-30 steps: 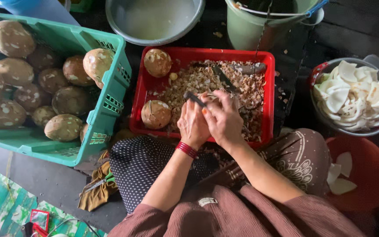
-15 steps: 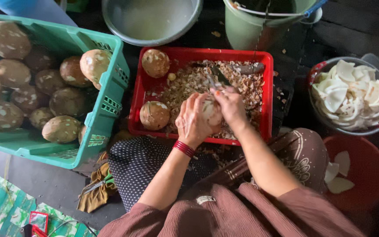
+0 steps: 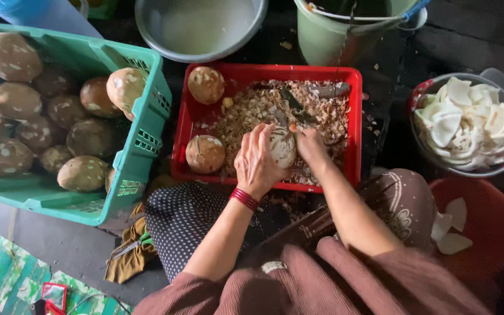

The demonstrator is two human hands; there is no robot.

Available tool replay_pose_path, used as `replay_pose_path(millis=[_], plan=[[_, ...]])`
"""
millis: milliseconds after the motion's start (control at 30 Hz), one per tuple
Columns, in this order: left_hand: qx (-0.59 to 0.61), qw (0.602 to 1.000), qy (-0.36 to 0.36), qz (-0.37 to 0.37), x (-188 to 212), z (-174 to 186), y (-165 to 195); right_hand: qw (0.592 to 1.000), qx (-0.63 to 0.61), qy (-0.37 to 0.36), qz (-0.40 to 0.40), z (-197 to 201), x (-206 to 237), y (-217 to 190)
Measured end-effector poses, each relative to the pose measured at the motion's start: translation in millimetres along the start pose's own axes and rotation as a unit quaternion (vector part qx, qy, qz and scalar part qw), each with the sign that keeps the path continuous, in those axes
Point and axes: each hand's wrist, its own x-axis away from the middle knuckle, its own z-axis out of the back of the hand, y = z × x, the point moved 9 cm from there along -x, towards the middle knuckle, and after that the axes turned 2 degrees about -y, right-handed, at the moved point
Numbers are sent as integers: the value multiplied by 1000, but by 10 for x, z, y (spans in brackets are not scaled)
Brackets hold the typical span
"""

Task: The person sits on the floor and peels the outer husk off young coconuts with a small knife, rotating each coconut and trimming the husk over a red tray that collects the shavings. Peeled coconuts are placed into a metal basin of water, and unpeeled ones are taken from a green crate.

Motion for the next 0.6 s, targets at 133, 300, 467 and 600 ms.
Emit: replay_pose_path(millis=[133,300,467,600], plan=[[-81,996,-24,10,8,-112,-47,903,226,162,328,0,521,-567],[7,1000,8,-10,-38,75,-4,998,-54,-8,-18,-89,-64,132],[12,1000,-15,-11,-23,80,68,999,-3,37,15,97,-79,127],[21,1000,8,-9,15,42,24,904,225,169,323,16,600,-551]])
